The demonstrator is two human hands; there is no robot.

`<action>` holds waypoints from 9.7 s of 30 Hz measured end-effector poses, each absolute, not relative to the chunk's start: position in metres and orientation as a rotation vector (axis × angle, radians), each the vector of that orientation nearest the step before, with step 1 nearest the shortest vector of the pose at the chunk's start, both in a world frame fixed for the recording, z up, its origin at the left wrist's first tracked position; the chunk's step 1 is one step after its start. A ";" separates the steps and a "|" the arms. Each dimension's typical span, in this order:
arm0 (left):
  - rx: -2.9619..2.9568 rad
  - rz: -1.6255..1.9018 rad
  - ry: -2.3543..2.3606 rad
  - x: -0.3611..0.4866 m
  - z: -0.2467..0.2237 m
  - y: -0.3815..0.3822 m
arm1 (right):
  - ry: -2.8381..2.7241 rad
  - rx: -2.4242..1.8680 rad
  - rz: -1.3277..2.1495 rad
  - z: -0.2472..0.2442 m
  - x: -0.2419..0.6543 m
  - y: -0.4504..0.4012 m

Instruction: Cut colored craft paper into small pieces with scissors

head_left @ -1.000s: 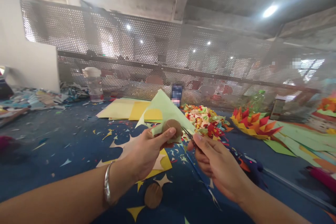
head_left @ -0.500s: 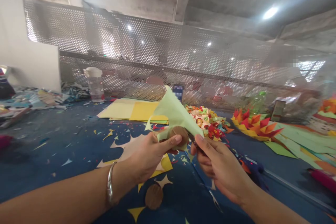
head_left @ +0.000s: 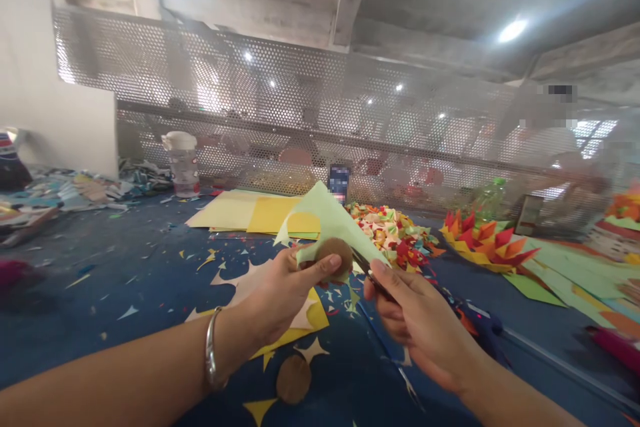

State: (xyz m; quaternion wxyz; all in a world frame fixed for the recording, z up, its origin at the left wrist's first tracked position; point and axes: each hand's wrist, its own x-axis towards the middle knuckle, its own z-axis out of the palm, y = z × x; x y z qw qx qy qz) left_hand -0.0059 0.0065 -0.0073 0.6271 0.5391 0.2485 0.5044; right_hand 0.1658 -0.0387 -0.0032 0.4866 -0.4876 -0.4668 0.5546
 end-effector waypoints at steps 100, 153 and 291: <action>1.444 1.003 0.452 -0.010 -0.008 0.006 | -1.407 -1.232 1.172 0.000 0.176 -0.042; 1.644 0.689 0.333 -0.028 -0.005 0.020 | -1.888 -1.348 0.773 0.002 0.193 -0.036; 1.604 0.901 0.523 -0.020 -0.004 0.010 | -1.812 -1.286 0.814 0.005 0.186 -0.041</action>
